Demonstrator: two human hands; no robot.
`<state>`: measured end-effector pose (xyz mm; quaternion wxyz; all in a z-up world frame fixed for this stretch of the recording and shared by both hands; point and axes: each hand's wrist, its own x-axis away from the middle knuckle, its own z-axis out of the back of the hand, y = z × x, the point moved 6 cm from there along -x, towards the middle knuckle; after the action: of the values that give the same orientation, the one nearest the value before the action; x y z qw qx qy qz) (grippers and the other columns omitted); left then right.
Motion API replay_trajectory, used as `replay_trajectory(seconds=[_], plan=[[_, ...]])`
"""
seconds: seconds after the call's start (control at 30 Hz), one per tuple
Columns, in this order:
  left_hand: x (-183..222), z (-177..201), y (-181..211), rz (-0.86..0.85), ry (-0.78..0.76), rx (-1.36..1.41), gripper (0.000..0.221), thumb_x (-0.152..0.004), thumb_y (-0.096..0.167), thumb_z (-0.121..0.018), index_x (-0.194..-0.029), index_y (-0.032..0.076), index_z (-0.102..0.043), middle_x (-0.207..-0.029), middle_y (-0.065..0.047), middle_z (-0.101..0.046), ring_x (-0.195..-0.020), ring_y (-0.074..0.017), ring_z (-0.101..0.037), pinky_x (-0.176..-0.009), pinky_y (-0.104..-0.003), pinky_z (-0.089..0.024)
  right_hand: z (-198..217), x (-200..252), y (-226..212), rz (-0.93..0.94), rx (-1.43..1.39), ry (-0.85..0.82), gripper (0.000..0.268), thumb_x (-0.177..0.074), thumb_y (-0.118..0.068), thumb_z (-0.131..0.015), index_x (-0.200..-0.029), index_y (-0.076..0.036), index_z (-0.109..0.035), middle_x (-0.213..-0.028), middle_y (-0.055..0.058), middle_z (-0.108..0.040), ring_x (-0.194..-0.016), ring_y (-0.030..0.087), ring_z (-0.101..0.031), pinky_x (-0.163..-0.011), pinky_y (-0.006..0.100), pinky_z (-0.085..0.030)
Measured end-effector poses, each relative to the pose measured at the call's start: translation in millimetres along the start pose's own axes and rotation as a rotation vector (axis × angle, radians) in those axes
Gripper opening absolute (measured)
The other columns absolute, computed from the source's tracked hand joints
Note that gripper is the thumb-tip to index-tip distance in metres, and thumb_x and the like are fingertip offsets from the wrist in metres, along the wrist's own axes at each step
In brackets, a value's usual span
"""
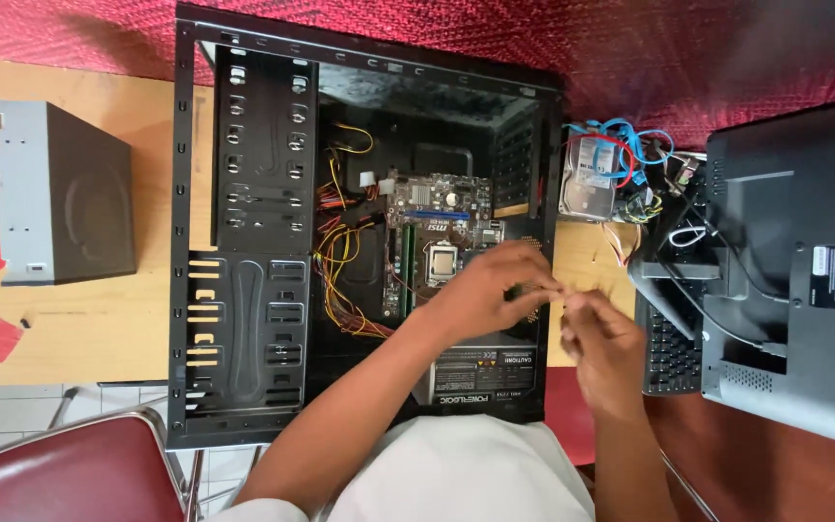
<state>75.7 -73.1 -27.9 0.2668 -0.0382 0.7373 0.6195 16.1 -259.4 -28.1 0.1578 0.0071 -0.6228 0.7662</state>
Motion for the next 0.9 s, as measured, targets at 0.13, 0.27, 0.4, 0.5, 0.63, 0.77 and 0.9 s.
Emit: replay_trajectory(seconds=[0.13, 0.27, 0.4, 0.5, 0.63, 0.77, 0.9], plan=[[8, 2, -39, 0.042, 0.14, 0.022, 0.01, -0.085, 0.005, -0.08, -0.093, 0.01, -0.077, -0.093, -0.007, -0.076, -0.094, -0.0287, -0.072, -0.088, -0.045, -0.058, 44, -42, 68, 0.291, 0.515, 0.194, 0.025, -0.099, 0.0, -0.074, -0.123, -0.005, -0.069, -0.09, 0.009, -0.067, -0.075, 0.019, -0.066, -0.058, 0.024, -0.048], [9, 20, -53, 0.134, 0.187, 0.025, 0.013, -0.085, 0.008, -0.081, -0.094, 0.017, -0.078, -0.094, 0.0, -0.078, -0.094, -0.023, -0.073, -0.087, -0.04, -0.057, 35, -37, 159, 0.089, 0.475, 0.101, 0.035, -0.104, -0.009, -0.056, -0.138, -0.002, -0.054, -0.116, 0.019, -0.056, -0.105, 0.03, -0.052, -0.085, 0.034, -0.037], [12, 22, -61, 0.256, 0.208, 0.157, 0.017, -0.093, 0.007, -0.076, -0.109, 0.009, -0.078, -0.095, -0.009, -0.077, -0.095, -0.0219, -0.07, -0.084, -0.038, -0.056, 31, -38, 202, -0.214, 0.446, -0.084, 0.044, -0.111, -0.022, -0.034, -0.146, 0.001, -0.044, -0.14, 0.034, -0.052, -0.136, 0.047, -0.045, -0.115, 0.052, -0.033], [14, 24, -63, 0.331, 0.192, 0.239, 0.017, -0.1, 0.006, -0.069, -0.115, 0.006, -0.077, -0.096, -0.013, -0.077, -0.093, -0.0201, -0.068, -0.082, -0.038, -0.056, 50, -49, 204, -0.134, 0.487, -0.08, 0.029, -0.109, -0.023, -0.049, -0.13, -0.007, -0.061, -0.112, 0.023, -0.069, -0.101, 0.037, -0.066, -0.085, 0.046, -0.051], [9, 21, -53, 0.401, 0.175, 0.349, 0.017, -0.099, 0.009, -0.071, -0.115, 0.003, -0.076, -0.096, -0.015, -0.077, -0.095, -0.0186, -0.067, -0.081, -0.036, -0.057, 85, -38, 127, 0.026, 0.286, 0.005, 0.024, -0.105, -0.017, -0.062, -0.128, -0.014, -0.055, -0.077, 0.002, -0.058, -0.052, 0.011, -0.051, -0.042, 0.025, -0.046], [9, 17, -68, 0.394, 0.127, 0.416, 0.02, -0.098, 0.008, -0.074, -0.118, 0.003, -0.076, -0.103, -0.017, -0.077, -0.101, -0.0233, -0.07, -0.086, -0.039, -0.059, 101, -14, 45, 0.209, 0.585, -0.009, 0.051, -0.098, -0.02, -0.07, -0.146, -0.007, -0.055, -0.104, 0.019, -0.07, -0.086, 0.027, -0.069, -0.071, 0.041, -0.057], [7, 8, -73, 0.456, 0.064, 0.438, 0.021, -0.096, 0.01, -0.074, -0.115, 0.002, -0.076, -0.109, -0.015, -0.075, -0.104, -0.0235, -0.071, -0.093, -0.037, -0.062, 78, 9, -17, 0.432, 0.852, -0.181, 0.048, -0.097, -0.018, -0.066, -0.144, -0.012, -0.061, -0.109, 0.008, -0.067, -0.098, 0.028, -0.067, -0.08, 0.036, -0.053]])
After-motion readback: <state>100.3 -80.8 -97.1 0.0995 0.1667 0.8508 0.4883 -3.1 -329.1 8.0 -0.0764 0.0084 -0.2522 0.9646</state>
